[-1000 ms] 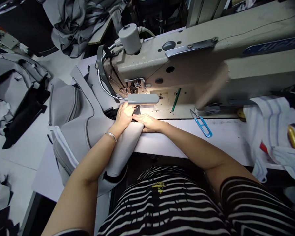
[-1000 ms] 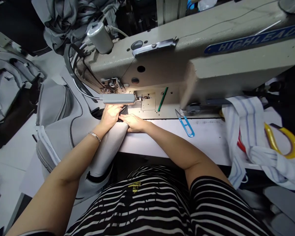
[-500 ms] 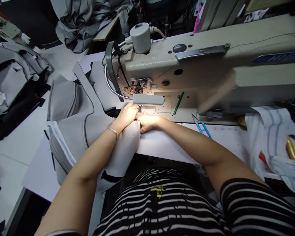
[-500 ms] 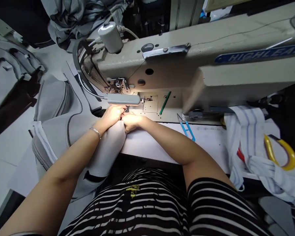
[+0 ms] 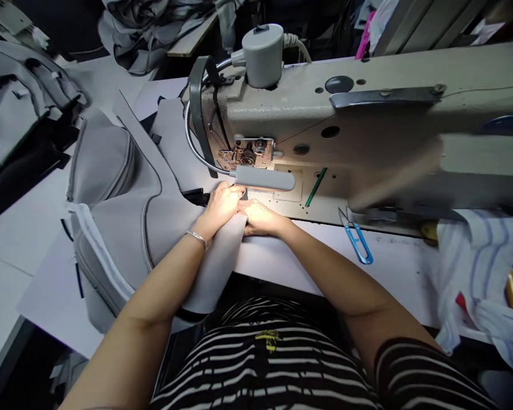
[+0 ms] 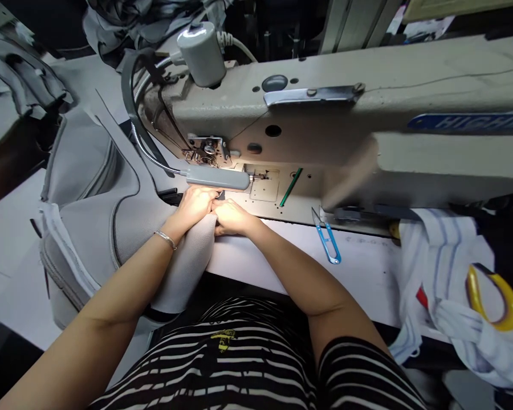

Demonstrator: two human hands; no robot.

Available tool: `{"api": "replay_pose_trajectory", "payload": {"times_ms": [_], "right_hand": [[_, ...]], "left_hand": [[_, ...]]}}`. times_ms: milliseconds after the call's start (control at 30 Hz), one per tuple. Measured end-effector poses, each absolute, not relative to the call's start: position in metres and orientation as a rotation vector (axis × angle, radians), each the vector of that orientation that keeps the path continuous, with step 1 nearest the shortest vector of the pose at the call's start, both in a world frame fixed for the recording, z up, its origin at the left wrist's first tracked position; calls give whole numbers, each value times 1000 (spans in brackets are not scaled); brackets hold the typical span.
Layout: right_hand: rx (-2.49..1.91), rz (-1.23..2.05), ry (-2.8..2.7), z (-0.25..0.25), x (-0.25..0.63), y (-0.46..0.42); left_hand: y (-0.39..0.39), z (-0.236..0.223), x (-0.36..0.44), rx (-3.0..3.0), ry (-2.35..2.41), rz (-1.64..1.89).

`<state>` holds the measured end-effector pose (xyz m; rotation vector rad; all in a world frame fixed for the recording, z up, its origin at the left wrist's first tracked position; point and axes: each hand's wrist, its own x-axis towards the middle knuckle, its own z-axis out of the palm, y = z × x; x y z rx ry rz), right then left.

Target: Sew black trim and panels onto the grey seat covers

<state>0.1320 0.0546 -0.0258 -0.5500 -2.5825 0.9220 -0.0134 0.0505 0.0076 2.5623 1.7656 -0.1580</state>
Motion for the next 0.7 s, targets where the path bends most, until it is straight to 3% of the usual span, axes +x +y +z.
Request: {"api": "replay_pose_trajectory", "payload": {"times_ms": [400,700], "right_hand": [[-533,870,-2603,-26,131,59],[-508,1039,-2606,-27,137,70]], "left_hand": [[53,14,-5,2413,1875,-149],[58,1,-6,2476,1879,-70]]}}
